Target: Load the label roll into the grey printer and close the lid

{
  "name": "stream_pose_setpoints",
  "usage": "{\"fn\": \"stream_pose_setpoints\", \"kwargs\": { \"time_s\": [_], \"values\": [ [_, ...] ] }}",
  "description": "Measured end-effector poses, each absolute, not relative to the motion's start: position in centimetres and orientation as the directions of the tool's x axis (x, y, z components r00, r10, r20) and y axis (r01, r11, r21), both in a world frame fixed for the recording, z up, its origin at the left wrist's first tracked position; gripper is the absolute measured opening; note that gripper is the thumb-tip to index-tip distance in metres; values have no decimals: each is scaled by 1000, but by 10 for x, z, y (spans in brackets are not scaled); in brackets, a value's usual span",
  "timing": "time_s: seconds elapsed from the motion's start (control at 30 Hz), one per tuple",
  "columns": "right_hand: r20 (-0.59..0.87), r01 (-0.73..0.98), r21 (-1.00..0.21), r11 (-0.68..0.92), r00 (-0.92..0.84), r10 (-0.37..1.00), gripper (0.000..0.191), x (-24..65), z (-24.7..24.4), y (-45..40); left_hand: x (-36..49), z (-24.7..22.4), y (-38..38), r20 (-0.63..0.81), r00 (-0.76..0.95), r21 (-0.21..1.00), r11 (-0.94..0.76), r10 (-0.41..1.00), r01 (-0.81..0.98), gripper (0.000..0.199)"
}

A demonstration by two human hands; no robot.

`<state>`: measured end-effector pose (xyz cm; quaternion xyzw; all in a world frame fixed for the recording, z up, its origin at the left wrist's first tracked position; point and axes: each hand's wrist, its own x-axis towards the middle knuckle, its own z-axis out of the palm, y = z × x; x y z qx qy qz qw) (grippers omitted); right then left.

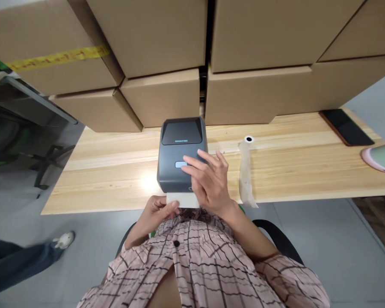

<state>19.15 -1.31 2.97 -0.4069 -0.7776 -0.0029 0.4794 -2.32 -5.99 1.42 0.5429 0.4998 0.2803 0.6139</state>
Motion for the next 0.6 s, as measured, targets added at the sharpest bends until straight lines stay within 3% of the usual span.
{"fn": "stream_pose_setpoints", "kwargs": {
  "time_s": [0.1,0.17,0.27,0.33,0.47,0.53,0.6],
  "values": [
    [724,688,-262,677,-324,609,34,191,48,-15,-31,18,-60,-216,240,963,166,946,213,61],
    [701,705,-210,677,-374,607,30,187,59,-14,-35,19,-57,-79,51,977,67,996,203,60],
    [681,703,-187,686,-411,606,29,181,67,-8,-34,15,-49,197,-233,956,-135,952,259,39],
    [686,677,-256,690,-375,623,25,181,61,-6,-28,10,-44,334,-241,912,-248,911,327,33],
    [715,550,-566,614,-43,698,37,189,22,-16,-15,0,-42,294,-13,916,-278,956,288,67],
    [623,447,-725,524,100,776,51,194,-3,-25,-12,-4,-42,275,40,928,-276,961,250,71],
    [517,363,-816,450,112,848,58,197,-20,-32,-12,-8,-42,319,43,915,-320,947,247,69]
  ]
}}
